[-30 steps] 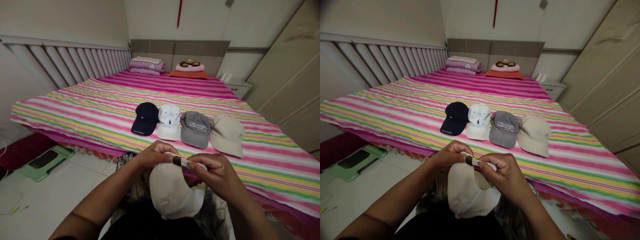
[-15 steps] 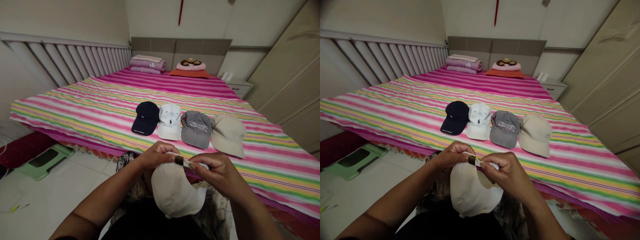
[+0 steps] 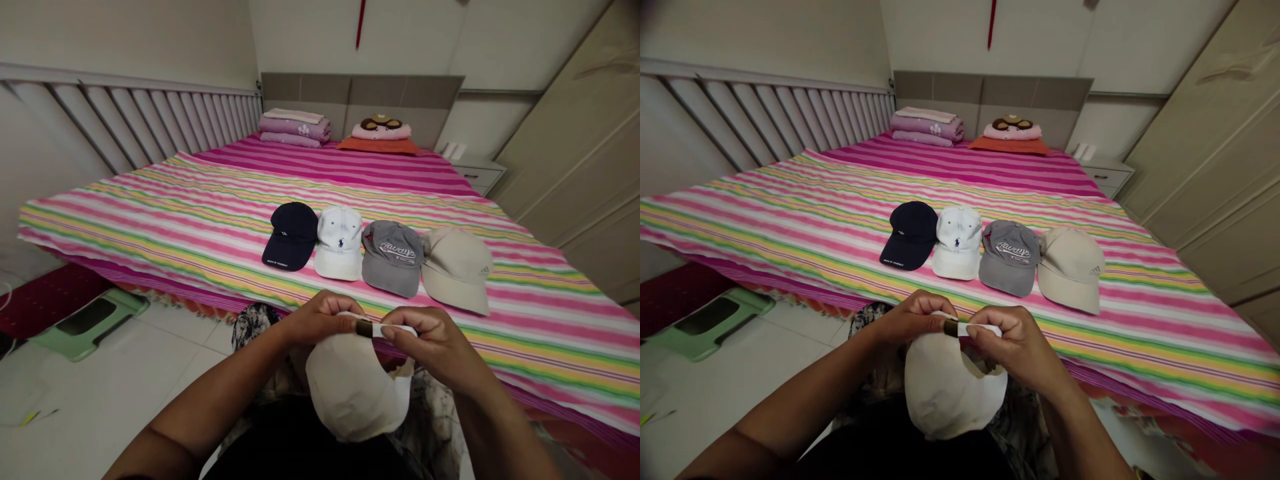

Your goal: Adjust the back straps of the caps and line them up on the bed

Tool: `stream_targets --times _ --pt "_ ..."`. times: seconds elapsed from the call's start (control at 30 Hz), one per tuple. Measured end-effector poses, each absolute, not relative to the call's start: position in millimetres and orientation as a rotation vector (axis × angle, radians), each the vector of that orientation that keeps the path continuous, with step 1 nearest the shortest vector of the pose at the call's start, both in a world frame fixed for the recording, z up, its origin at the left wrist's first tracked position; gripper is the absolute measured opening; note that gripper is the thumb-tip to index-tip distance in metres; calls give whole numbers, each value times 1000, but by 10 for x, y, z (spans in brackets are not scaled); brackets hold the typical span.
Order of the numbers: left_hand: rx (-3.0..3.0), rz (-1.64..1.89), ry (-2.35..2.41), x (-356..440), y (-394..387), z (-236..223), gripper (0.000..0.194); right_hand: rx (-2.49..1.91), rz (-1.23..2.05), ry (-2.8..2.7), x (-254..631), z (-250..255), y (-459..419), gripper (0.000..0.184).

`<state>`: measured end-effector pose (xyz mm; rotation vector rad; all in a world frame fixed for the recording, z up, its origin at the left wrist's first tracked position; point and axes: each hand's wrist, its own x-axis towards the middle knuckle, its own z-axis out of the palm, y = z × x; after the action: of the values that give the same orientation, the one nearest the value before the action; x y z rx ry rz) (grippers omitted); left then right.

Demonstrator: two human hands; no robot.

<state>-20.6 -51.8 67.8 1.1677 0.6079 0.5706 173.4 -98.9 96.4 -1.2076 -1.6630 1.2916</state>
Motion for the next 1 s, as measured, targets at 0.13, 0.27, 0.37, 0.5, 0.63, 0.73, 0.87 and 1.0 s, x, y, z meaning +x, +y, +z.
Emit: stream_targets --times 0.13,0.27,0.37,0.5,0.63,0.73,0.87,1.0 --pt "1189 617 583 -185 -536 666 28 -1191 1332 -1635 1733 948 -999 25" --pt "1180 835 561 -146 -573 631 23 -1217 1332 -1587 1698 929 -991 26" --pt "1183 877 599 -138 -591 592 20 -1236 1354 -1504 1657 902 -980 28" --pt "1188 856 598 -171 -593 546 21 -1249 1344 -1407 1616 834 -973 28" --pt "1285 863 552 -194 -593 519 31 -1201 1403 -1242 1577 741 -974 27" --pt "1394 952 648 -183 -596 498 29 -1144 1452 -1144 1548 686 -975 27" --pt "1608 1069 693 -167 -596 486 27 -1116 1515 -1107 1529 654 -974 26" --pt "1823 1170 677 -171 -596 512 24 -1078 1532 -1088 1506 648 -979 25"
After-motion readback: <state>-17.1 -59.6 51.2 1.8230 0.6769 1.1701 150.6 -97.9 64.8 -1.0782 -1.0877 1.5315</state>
